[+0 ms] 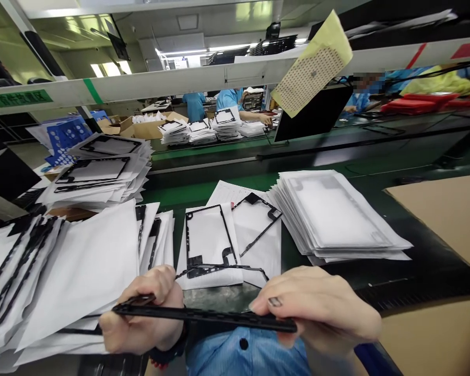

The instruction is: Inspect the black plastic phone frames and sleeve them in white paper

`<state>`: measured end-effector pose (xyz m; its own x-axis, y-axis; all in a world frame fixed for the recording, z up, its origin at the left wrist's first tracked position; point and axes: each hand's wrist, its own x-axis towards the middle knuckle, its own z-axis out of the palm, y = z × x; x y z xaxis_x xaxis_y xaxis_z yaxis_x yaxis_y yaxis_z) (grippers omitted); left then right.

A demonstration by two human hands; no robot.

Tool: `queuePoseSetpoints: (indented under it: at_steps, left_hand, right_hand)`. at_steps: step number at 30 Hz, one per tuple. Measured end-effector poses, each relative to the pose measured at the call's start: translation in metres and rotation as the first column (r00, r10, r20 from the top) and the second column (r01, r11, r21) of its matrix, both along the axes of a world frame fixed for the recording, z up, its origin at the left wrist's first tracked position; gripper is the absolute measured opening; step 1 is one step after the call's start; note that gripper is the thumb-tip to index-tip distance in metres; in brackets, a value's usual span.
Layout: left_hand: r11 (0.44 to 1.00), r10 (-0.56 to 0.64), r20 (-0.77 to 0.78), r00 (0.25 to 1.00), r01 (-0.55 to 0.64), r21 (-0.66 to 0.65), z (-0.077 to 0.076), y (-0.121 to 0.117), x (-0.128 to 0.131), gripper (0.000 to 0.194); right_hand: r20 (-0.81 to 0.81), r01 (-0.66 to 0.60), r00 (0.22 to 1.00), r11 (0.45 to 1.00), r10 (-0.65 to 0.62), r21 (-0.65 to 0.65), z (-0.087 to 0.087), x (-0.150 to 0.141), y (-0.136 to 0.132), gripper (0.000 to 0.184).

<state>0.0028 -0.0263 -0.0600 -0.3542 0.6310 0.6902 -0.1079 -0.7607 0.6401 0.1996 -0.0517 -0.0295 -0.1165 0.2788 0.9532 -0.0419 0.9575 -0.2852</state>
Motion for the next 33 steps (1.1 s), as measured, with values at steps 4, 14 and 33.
queuePoseSetpoints:
  at_steps: [4,14,33]
  left_hand:
    - [0.999,-0.036,0.066,0.997,0.037,-0.015,-0.003,0.007,-0.002,0.064]
    - [0.991,-0.090,0.282,0.955,0.115,-0.073,-0.007,0.019,-0.003,0.072]
    - [0.037,-0.538,0.670,0.512,0.808,-0.588,-0.062,0.008,0.007,0.053]
  right_hand:
    - [0.007,0.009,1.000,1.000,-0.009,-0.023,-0.005,-0.001,-0.003,0.020]
    - [0.059,-0.008,0.998,1.000,0.009,-0.015,-0.004,-0.009,-0.004,0.018]
    - [-0.393,-0.230,0.791,0.368,-0.469,-0.901,-0.035,0.039,0.115,0.032]
